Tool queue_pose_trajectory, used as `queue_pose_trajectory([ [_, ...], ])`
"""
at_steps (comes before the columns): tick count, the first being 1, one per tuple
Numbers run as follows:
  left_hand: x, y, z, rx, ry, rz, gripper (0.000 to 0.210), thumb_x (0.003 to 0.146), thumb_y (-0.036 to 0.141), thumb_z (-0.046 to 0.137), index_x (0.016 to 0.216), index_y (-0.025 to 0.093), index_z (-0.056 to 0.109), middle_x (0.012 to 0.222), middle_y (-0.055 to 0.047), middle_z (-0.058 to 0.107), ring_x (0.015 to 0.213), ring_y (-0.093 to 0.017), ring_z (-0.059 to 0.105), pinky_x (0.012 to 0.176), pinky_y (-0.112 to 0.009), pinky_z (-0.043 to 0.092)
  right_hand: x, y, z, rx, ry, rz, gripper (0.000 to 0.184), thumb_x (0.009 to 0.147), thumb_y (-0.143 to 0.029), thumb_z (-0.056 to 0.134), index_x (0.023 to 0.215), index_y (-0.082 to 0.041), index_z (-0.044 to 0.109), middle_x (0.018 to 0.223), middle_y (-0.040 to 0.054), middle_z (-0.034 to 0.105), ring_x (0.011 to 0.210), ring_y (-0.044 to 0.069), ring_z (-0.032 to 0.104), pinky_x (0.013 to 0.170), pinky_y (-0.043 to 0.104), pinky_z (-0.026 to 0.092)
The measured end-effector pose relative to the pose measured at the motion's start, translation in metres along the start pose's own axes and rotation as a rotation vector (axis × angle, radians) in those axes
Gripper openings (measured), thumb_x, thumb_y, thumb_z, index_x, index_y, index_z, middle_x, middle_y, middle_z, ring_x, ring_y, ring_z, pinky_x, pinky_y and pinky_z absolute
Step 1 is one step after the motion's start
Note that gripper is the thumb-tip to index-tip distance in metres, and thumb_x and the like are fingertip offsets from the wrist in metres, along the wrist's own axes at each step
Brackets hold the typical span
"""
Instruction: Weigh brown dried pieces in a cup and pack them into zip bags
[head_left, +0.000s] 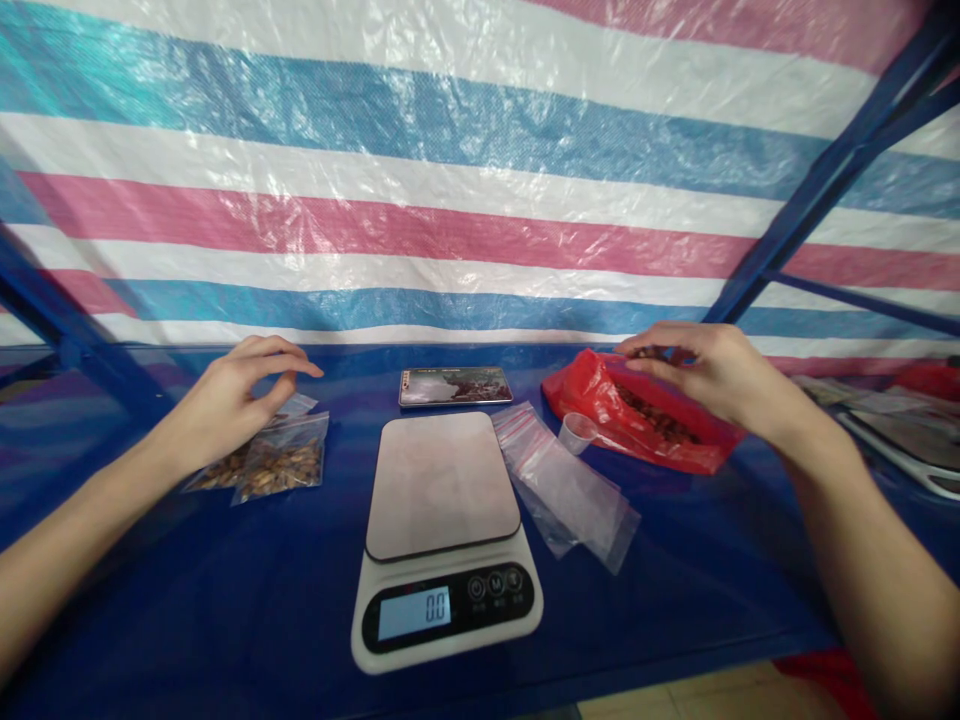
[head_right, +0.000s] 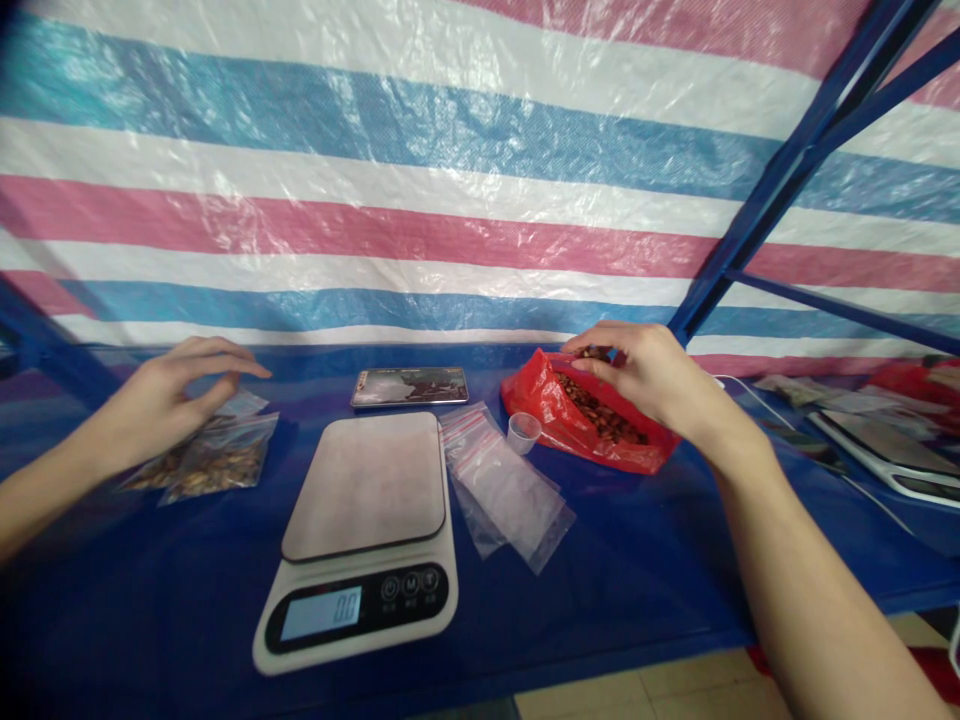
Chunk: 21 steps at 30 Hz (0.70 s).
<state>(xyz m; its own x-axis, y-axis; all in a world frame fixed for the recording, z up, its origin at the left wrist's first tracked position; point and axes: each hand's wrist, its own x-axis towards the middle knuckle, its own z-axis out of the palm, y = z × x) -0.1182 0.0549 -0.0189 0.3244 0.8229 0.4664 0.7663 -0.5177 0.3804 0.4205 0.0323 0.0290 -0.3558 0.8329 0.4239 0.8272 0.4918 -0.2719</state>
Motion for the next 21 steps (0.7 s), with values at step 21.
queue_pose_trajectory([
  [21,-0.001,-0.019,0.01,0.093,0.008,0.074,0.033,0.094,0.045,0.052,0.096,0.028,0.08,0.108,-0.009,0.076,0.11,-0.035,0.07,0.108,-0.056,0.053,-0.001,-0.047,0.039,0.314,-0.353,-0.186,0.02,0.104,-0.03,0.065,0.109,-0.02,0.081,0.105,0.0085,0.079,0.082,0.018,0.074,0.073,0.029,0.057],
])
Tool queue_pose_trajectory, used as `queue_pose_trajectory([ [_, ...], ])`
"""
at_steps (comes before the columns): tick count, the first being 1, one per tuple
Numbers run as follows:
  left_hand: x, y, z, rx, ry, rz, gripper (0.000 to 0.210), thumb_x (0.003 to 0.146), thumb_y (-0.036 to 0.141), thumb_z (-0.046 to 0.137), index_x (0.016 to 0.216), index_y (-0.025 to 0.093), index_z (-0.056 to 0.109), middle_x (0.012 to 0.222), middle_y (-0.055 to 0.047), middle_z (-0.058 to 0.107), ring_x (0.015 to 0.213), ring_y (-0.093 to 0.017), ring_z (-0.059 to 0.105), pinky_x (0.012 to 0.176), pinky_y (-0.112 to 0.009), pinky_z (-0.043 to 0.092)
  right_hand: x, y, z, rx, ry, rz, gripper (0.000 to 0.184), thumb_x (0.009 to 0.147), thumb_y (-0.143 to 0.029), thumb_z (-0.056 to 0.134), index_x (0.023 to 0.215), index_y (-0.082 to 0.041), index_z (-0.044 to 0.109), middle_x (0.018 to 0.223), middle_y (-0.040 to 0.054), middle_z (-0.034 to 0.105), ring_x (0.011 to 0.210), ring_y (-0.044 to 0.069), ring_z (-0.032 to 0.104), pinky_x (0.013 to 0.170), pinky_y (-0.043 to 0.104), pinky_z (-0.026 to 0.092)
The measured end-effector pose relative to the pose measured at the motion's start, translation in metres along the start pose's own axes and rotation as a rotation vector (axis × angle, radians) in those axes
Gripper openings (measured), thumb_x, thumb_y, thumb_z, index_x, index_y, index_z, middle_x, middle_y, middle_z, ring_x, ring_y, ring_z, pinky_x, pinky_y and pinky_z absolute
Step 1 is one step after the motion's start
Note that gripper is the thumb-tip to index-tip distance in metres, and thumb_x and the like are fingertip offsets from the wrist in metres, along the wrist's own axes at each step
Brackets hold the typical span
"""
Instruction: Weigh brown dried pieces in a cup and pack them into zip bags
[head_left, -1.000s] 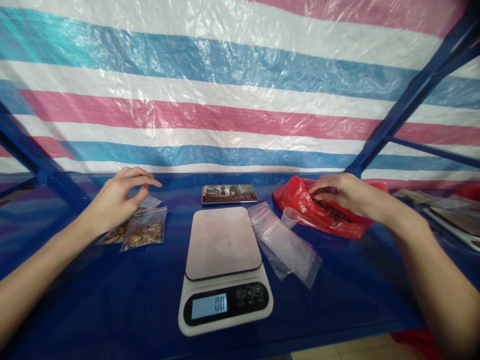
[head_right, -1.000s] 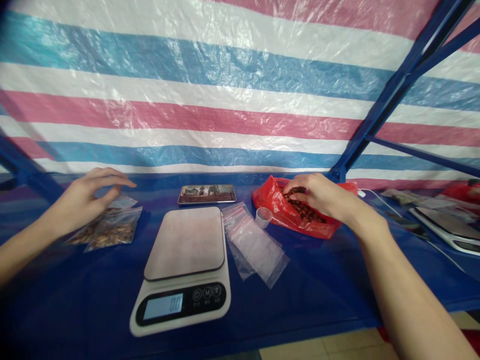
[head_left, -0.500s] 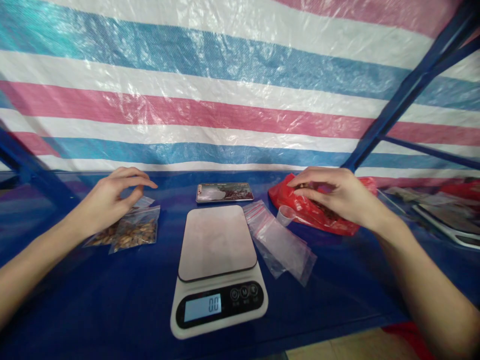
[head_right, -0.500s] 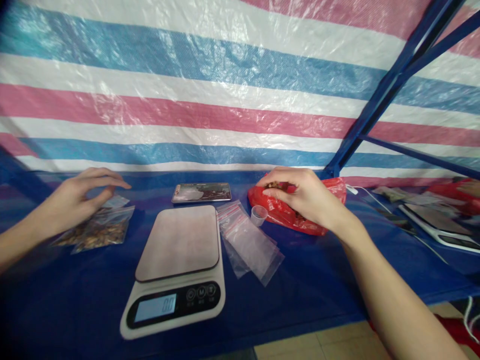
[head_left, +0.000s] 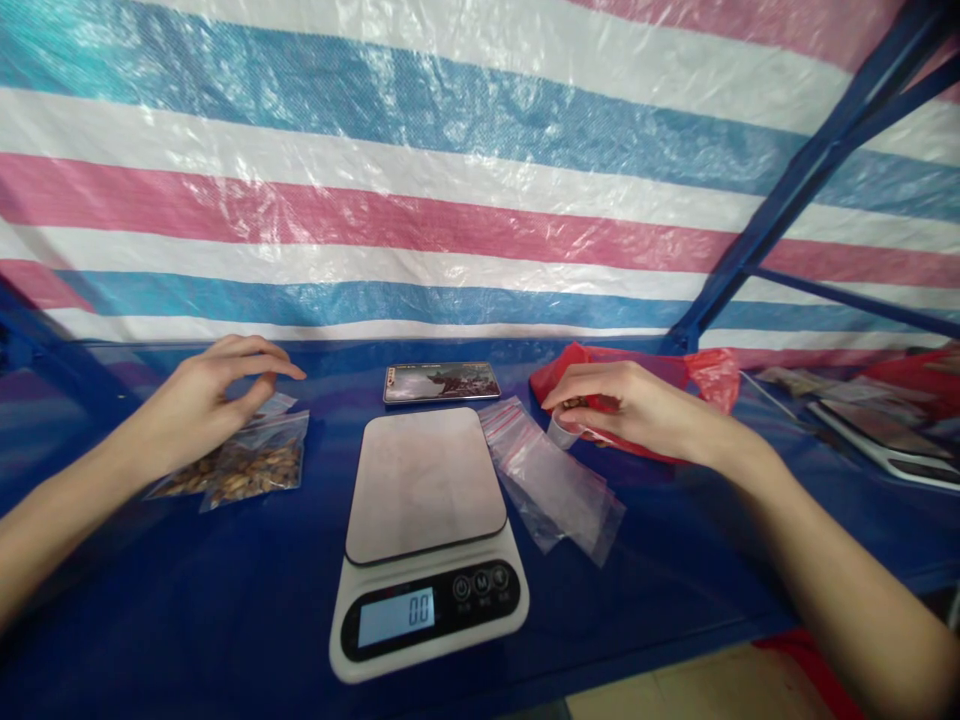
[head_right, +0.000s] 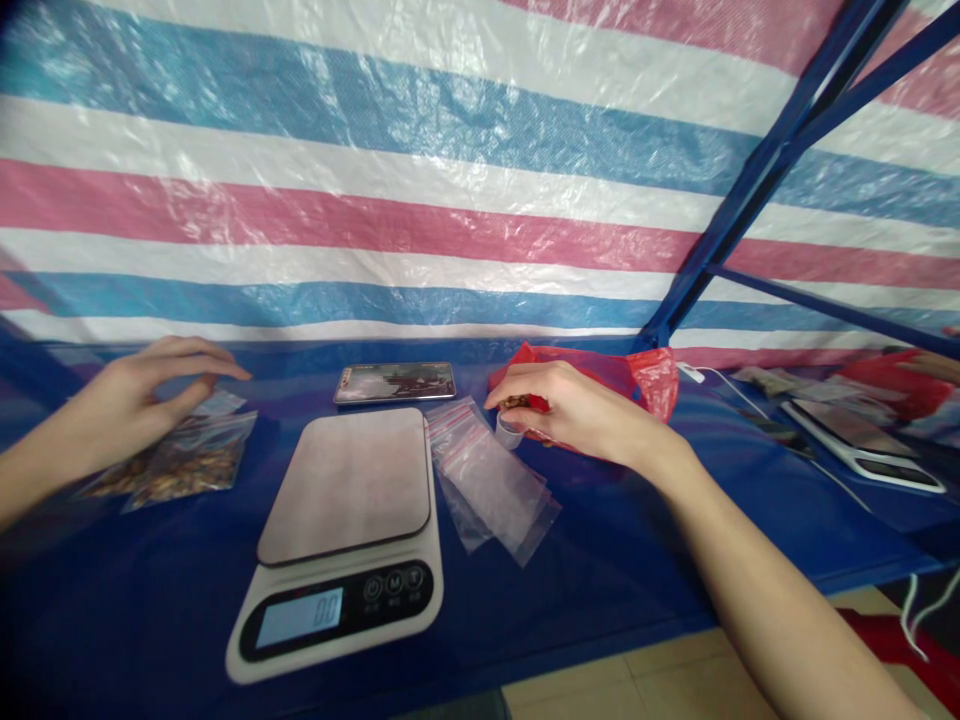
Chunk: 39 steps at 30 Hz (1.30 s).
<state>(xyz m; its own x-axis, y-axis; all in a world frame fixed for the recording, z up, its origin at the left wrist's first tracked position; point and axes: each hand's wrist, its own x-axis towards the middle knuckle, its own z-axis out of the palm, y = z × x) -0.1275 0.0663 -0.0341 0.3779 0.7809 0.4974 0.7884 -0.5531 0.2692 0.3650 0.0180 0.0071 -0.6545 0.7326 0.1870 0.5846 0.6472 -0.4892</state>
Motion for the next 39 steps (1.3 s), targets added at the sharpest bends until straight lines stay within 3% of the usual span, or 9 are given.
queue_pose_trajectory([
  [13,0.0,-0.002,-0.001,-0.002,-0.015,-0.004,0.032,0.092,0.046,0.053,0.096,0.028,0.08,0.108,-0.008,0.077,0.11,-0.035,0.07,0.108,-0.057,0.053,-0.005,0.004,-0.004,0.06,-0.056,0.017,0.019,0.1,-0.03,0.073,0.111,-0.018,0.083,0.102,0.0091,0.081,0.087,0.019,0.078,0.077,0.029,0.06],
  [19,0.001,0.003,-0.004,-0.095,-0.04,-0.024,0.019,0.083,0.054,0.061,0.094,0.052,0.076,0.105,-0.004,0.076,0.109,-0.038,0.068,0.108,-0.065,0.05,-0.005,0.009,-0.003,0.041,-0.013,0.012,0.032,0.1,-0.028,0.073,0.129,-0.02,0.081,0.111,0.0098,0.083,0.093,0.02,0.079,0.08,0.031,0.061],
  [23,0.002,0.005,-0.004,-0.128,-0.028,-0.03,0.017,0.08,0.053,0.064,0.092,0.056,0.075,0.104,-0.004,0.075,0.108,-0.041,0.067,0.107,-0.069,0.048,-0.004,0.006,-0.005,0.009,0.023,0.005,0.029,0.1,-0.029,0.073,0.127,-0.021,0.082,0.114,0.0094,0.083,0.097,0.021,0.079,0.086,0.032,0.062],
  [34,0.004,0.006,-0.006,-0.118,-0.012,-0.038,0.015,0.078,0.054,0.063,0.09,0.057,0.073,0.1,-0.004,0.076,0.104,-0.041,0.067,0.107,-0.069,0.048,-0.006,-0.002,-0.012,0.015,0.078,-0.053,0.026,0.103,-0.022,0.063,0.118,-0.02,0.084,0.116,0.008,0.085,0.103,0.021,0.08,0.094,0.032,0.06],
  [39,0.003,-0.004,-0.005,-0.037,0.012,-0.004,0.022,0.084,0.051,0.057,0.09,0.041,0.076,0.101,-0.005,0.077,0.105,-0.038,0.069,0.107,-0.061,0.052,-0.022,-0.016,-0.002,0.008,0.238,-0.025,0.018,0.103,-0.029,0.068,0.105,-0.019,0.083,0.102,0.0072,0.084,0.092,0.019,0.078,0.085,0.031,0.058],
])
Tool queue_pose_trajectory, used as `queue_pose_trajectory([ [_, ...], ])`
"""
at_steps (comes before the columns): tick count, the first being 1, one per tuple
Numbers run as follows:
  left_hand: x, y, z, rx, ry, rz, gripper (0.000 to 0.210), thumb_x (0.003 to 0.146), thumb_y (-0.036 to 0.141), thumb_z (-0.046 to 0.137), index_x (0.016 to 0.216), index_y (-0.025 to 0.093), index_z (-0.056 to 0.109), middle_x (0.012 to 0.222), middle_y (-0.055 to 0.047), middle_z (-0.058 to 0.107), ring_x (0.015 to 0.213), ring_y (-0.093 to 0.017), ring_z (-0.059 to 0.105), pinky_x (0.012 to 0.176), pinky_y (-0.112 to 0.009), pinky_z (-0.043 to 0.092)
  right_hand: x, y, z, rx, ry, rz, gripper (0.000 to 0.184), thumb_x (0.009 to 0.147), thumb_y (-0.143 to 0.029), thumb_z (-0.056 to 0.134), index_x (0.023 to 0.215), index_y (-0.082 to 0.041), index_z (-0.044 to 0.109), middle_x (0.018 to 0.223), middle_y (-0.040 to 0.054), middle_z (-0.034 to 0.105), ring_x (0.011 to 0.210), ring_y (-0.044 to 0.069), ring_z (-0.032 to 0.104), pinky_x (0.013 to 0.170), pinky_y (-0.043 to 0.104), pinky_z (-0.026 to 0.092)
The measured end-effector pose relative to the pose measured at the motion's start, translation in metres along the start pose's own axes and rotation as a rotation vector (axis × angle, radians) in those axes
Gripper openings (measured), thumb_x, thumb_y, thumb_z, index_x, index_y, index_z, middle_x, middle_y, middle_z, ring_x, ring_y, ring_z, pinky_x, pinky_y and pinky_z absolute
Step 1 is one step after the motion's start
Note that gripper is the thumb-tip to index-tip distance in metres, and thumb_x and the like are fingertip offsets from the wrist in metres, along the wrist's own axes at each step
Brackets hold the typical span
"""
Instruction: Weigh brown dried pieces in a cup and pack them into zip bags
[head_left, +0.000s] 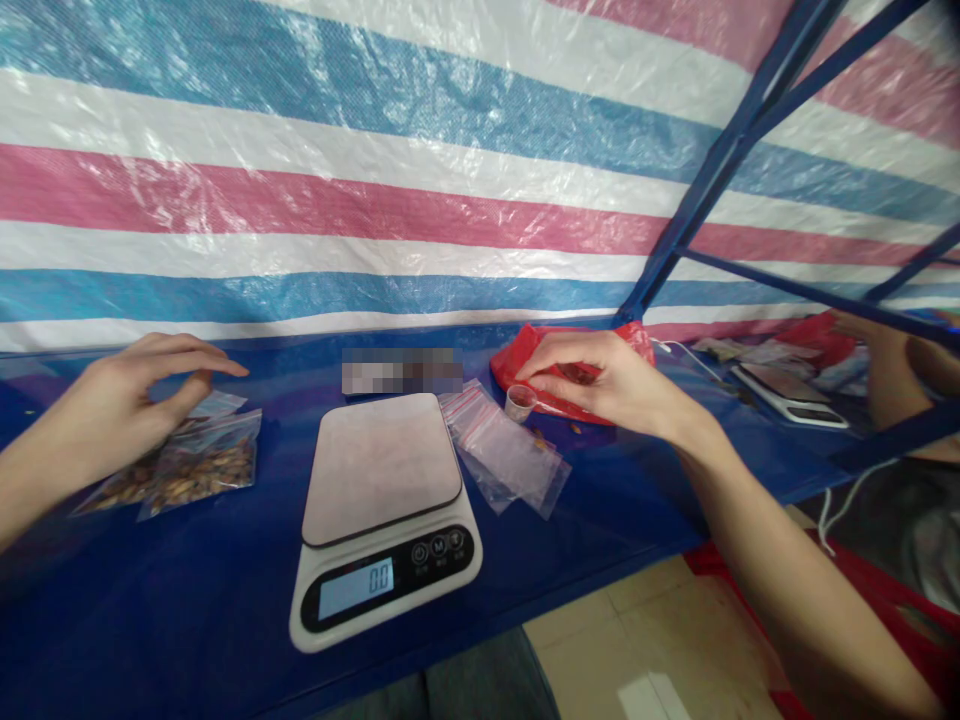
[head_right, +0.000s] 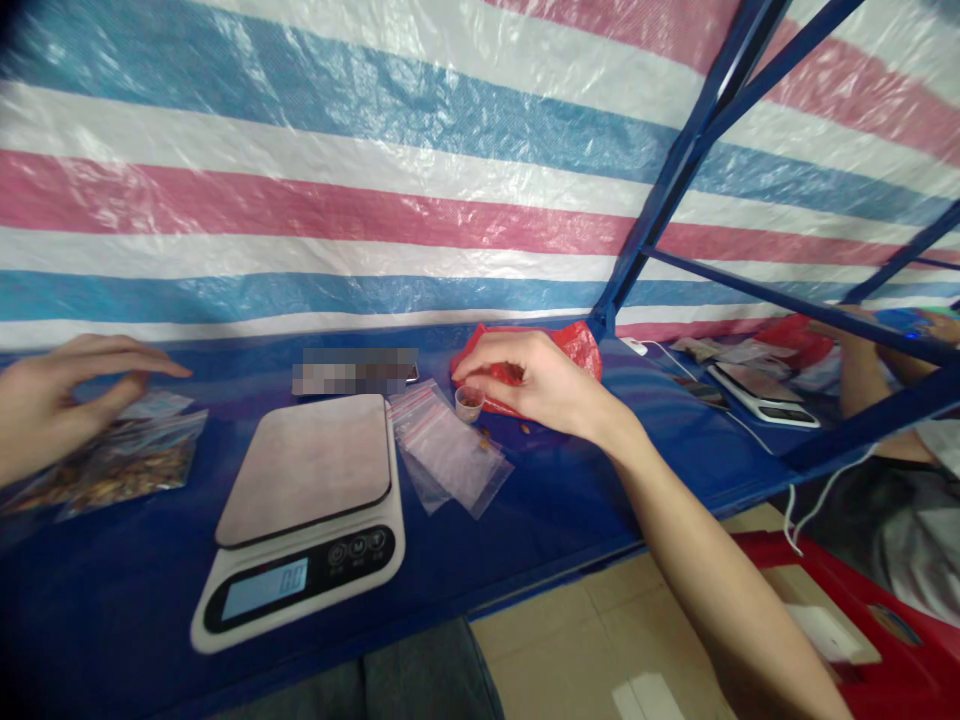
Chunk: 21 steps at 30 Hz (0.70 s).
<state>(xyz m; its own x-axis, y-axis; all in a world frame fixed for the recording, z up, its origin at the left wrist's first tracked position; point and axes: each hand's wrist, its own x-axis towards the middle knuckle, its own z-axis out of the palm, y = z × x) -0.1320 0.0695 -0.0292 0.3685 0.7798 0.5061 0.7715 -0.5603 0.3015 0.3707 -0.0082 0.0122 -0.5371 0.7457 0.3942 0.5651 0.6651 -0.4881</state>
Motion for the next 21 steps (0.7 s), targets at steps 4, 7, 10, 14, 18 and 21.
queue_pose_trajectory([
  [4,-0.001,-0.009,0.003,0.049,0.005,0.056,0.033,0.089,0.049,0.051,0.091,0.029,0.076,0.101,-0.01,0.079,0.104,-0.036,0.071,0.104,-0.059,0.053,-0.031,-0.008,0.022,-0.177,-0.116,0.055,0.01,0.099,-0.028,0.078,0.099,-0.019,0.08,0.095,0.006,0.08,0.085,0.019,0.075,0.078,0.029,0.053],
  [7,-0.001,-0.015,0.005,0.051,-0.001,0.064,0.035,0.09,0.049,0.049,0.092,0.027,0.077,0.103,-0.011,0.079,0.104,-0.036,0.072,0.103,-0.058,0.053,-0.048,-0.005,0.034,-0.337,-0.169,0.117,0.007,0.099,-0.026,0.077,0.096,-0.02,0.079,0.097,0.0061,0.078,0.086,0.021,0.075,0.074,0.03,0.05],
  [10,-0.001,-0.018,0.007,0.048,-0.006,0.057,0.034,0.089,0.049,0.05,0.092,0.027,0.077,0.104,-0.01,0.08,0.105,-0.037,0.073,0.104,-0.058,0.053,-0.05,-0.003,0.035,-0.349,-0.148,0.113,0.012,0.102,-0.022,0.071,0.092,-0.02,0.077,0.095,0.0059,0.076,0.085,0.02,0.074,0.074,0.031,0.05],
  [14,0.0,-0.016,0.007,0.046,-0.012,0.055,0.035,0.089,0.049,0.049,0.091,0.027,0.077,0.104,-0.011,0.08,0.105,-0.037,0.073,0.103,-0.057,0.054,-0.034,-0.008,0.028,-0.222,-0.001,0.049,0.012,0.103,-0.021,0.07,0.092,-0.02,0.076,0.096,0.0059,0.078,0.089,0.02,0.074,0.081,0.031,0.054],
  [18,0.0,-0.014,0.007,0.049,0.002,0.064,0.037,0.088,0.048,0.048,0.091,0.026,0.077,0.103,-0.011,0.08,0.104,-0.037,0.073,0.102,-0.057,0.054,-0.015,-0.01,0.026,-0.116,0.153,0.046,0.007,0.1,-0.022,0.074,0.093,-0.021,0.077,0.097,0.0053,0.08,0.088,0.019,0.075,0.081,0.031,0.055],
  [21,0.0,-0.012,0.007,0.053,0.001,0.063,0.037,0.088,0.048,0.048,0.092,0.026,0.077,0.103,-0.011,0.08,0.104,-0.036,0.073,0.102,-0.056,0.055,-0.016,-0.005,0.023,-0.202,0.179,0.09,0.014,0.103,-0.021,0.068,0.094,-0.02,0.079,0.095,0.0061,0.079,0.084,0.02,0.074,0.078,0.032,0.054],
])
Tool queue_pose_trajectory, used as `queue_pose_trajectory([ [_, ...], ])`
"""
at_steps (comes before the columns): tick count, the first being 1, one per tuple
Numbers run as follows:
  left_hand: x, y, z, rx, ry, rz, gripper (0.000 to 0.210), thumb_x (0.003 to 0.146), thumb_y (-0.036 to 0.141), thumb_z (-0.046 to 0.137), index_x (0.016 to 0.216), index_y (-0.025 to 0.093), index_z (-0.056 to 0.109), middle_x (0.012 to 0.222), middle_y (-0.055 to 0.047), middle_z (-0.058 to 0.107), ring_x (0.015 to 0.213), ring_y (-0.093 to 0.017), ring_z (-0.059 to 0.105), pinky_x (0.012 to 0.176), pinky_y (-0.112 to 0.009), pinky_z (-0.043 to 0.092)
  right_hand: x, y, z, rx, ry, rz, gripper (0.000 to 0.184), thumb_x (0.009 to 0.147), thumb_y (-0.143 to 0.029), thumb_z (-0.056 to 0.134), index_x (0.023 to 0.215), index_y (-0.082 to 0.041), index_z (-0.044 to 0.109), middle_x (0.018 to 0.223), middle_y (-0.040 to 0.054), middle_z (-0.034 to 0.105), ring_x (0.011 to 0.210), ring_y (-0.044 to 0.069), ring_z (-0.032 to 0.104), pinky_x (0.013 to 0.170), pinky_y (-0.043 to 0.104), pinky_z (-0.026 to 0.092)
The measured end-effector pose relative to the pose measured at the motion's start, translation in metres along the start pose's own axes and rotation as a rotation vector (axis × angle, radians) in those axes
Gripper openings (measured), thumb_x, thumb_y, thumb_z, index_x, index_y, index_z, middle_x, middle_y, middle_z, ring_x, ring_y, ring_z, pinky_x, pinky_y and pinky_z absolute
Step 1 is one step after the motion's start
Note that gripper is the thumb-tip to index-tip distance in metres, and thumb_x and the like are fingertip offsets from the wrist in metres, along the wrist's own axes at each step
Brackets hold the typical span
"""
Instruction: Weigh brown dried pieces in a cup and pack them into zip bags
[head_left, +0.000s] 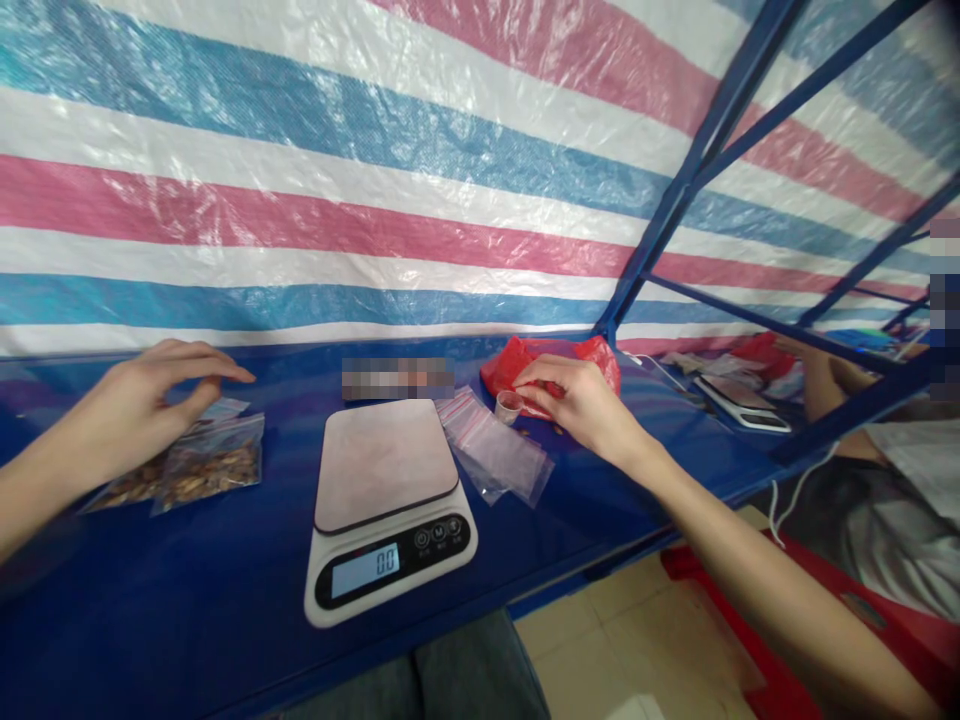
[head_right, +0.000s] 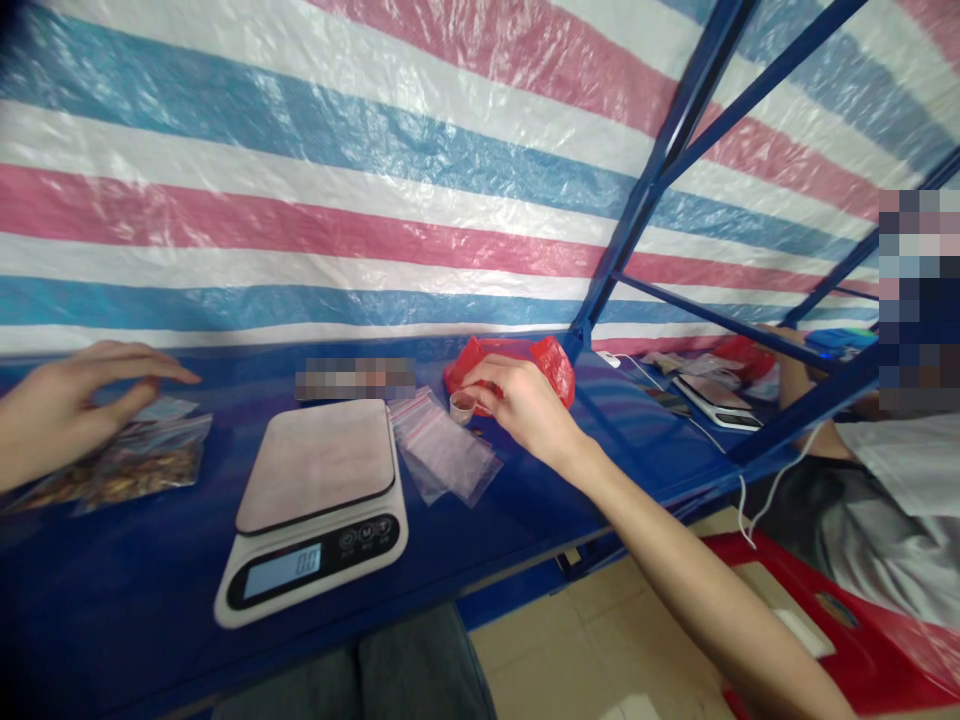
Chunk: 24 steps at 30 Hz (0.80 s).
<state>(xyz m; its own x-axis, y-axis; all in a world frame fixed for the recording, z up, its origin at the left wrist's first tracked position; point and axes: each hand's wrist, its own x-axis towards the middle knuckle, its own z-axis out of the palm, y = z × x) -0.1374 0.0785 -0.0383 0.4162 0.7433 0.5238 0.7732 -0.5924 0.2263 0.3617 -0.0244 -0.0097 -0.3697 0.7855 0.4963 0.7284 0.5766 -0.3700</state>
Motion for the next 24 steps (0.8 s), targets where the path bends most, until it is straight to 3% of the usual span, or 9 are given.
queue_pose_trajectory([
  [2,0.0,0.002,-0.001,-0.002,-0.011,-0.008,0.036,0.088,0.048,0.049,0.092,0.027,0.077,0.104,-0.011,0.08,0.105,-0.036,0.073,0.103,-0.056,0.054,-0.008,0.006,-0.002,-0.076,-0.02,0.024,0.016,0.104,-0.021,0.065,0.096,-0.02,0.08,0.097,0.0076,0.08,0.086,0.021,0.075,0.079,0.034,0.054],
  [7,0.001,0.003,-0.001,-0.028,-0.038,-0.037,0.033,0.085,0.05,0.052,0.091,0.028,0.076,0.102,-0.01,0.08,0.104,-0.037,0.072,0.103,-0.057,0.054,-0.031,0.015,0.004,-0.212,-0.292,0.059,0.015,0.103,-0.023,0.068,0.111,-0.022,0.081,0.113,0.0095,0.082,0.103,0.025,0.078,0.091,0.037,0.057],
  [11,0.0,0.0,0.0,-0.024,-0.043,-0.032,0.033,0.086,0.049,0.052,0.092,0.029,0.077,0.102,-0.008,0.08,0.105,-0.036,0.072,0.104,-0.055,0.053,-0.033,0.009,0.007,-0.27,-0.342,0.092,0.018,0.104,-0.019,0.063,0.106,-0.022,0.081,0.108,0.0083,0.082,0.099,0.025,0.078,0.086,0.035,0.056],
  [13,0.0,0.0,-0.001,-0.021,-0.043,-0.022,0.033,0.087,0.049,0.051,0.093,0.028,0.077,0.102,-0.009,0.08,0.105,-0.036,0.072,0.104,-0.056,0.053,-0.029,0.006,0.004,-0.259,-0.306,0.077,0.019,0.104,-0.017,0.062,0.101,-0.022,0.08,0.105,0.0081,0.082,0.098,0.025,0.077,0.085,0.035,0.055],
  [19,0.0,-0.001,0.001,-0.007,-0.061,-0.012,0.034,0.088,0.049,0.051,0.093,0.027,0.077,0.102,-0.01,0.08,0.104,-0.036,0.072,0.103,-0.055,0.054,-0.006,0.003,0.0,-0.021,-0.01,0.081,0.014,0.102,-0.027,0.069,0.101,-0.021,0.081,0.102,0.007,0.082,0.086,0.02,0.075,0.078,0.032,0.053],
  [24,-0.001,-0.004,0.002,-0.003,-0.041,-0.022,0.034,0.087,0.05,0.051,0.092,0.028,0.077,0.101,-0.009,0.08,0.103,-0.037,0.072,0.101,-0.055,0.055,-0.016,0.012,-0.003,-0.062,-0.041,0.121,0.017,0.102,-0.024,0.063,0.101,-0.021,0.08,0.099,0.0058,0.083,0.082,0.02,0.075,0.075,0.032,0.053],
])
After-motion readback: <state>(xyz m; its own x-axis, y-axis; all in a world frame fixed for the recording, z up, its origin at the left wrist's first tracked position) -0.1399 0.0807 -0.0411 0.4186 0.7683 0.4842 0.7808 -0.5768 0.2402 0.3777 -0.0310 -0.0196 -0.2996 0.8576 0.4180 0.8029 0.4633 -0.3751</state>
